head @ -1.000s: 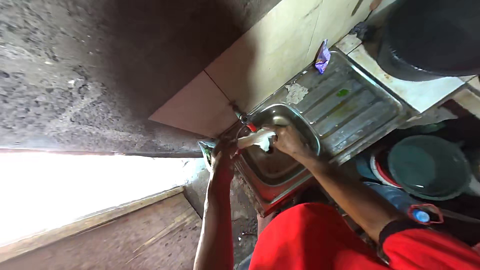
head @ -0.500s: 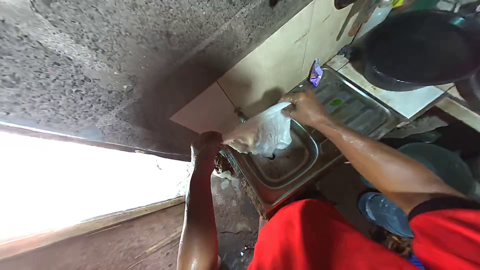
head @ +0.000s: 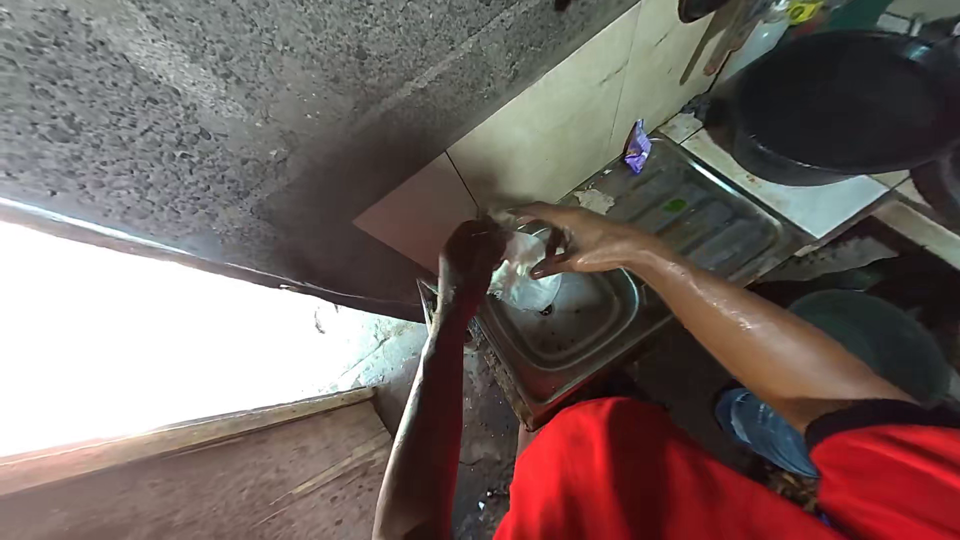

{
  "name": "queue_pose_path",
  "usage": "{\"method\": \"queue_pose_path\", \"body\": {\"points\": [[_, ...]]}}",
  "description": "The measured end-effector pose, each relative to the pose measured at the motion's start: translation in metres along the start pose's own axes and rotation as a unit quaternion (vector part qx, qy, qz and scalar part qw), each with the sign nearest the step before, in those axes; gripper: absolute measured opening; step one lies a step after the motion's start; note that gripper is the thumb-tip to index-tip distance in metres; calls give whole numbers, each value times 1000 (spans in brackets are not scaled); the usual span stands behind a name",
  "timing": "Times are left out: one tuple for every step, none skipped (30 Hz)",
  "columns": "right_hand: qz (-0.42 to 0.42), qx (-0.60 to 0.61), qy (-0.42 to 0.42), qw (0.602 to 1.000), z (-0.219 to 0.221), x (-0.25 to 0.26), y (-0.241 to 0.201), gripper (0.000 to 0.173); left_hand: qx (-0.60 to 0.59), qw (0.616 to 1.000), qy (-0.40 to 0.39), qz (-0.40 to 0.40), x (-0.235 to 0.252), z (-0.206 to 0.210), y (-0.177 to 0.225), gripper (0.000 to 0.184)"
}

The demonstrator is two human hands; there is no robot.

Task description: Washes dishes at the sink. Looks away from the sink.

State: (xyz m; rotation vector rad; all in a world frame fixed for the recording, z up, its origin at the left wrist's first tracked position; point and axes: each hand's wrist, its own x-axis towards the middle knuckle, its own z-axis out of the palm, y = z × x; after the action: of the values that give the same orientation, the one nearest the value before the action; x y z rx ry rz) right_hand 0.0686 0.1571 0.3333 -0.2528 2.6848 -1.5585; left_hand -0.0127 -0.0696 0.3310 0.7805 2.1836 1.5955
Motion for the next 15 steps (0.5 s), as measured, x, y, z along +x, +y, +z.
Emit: {"method": "queue_pose_path", "body": {"points": [[-6, -34, 26, 999, 8, 4, -4, 72, 36, 999, -13, 28, 3, 5, 0, 33], [-1, -80, 64, 995, 13, 9, -4, 51, 73, 996, -20, 49, 6, 9, 0, 35], [0, -127, 108, 986, 15, 13, -1, 28, 105, 992, -17, 68, 8, 11, 0, 36], [1, -162, 142, 977, 13, 16, -1, 18, 126, 988, -11, 85, 11, 11, -2, 37], [1, -185, 172, 967, 8, 18, -1, 16, 140, 985, 2, 101, 14, 10, -7, 38], [-1, -201, 201, 959, 1, 18, -2, 15, 152, 982, 17, 112, 13, 8, -13, 39], [-8, -213, 223, 951, -6, 18, -3, 14, 156, 981, 28, 115, 11, 5, -20, 41], [-18, -216, 235, 948, -14, 17, -3, 12, 145, 983, 39, 104, 7, 3, -26, 39], [-25, -208, 227, 951, -22, 16, -3, 11, 121, 988, 51, 84, 5, 3, -32, 34], [-24, -190, 191, 963, -27, 15, -5, 11, 92, 992, 55, 63, 4, 4, -36, 29], [-14, -161, 135, 978, -26, 13, -7, 15, 55, 996, 55, 49, 4, 7, -38, 25], [6, -131, 76, 988, -19, 12, -9, 24, 24, 998, 40, 48, 2, 10, -37, 26], [22, -118, 23, 992, -8, 12, -8, 39, 1, 999, 12, 52, 0, 12, -32, 29], [29, -115, -9, 993, 6, 12, -4, 53, -16, 998, -14, 65, -2, 15, -27, 32], [22, -117, -23, 993, 18, 12, 0, 61, -23, 996, -39, 80, -2, 16, -22, 34]]}}
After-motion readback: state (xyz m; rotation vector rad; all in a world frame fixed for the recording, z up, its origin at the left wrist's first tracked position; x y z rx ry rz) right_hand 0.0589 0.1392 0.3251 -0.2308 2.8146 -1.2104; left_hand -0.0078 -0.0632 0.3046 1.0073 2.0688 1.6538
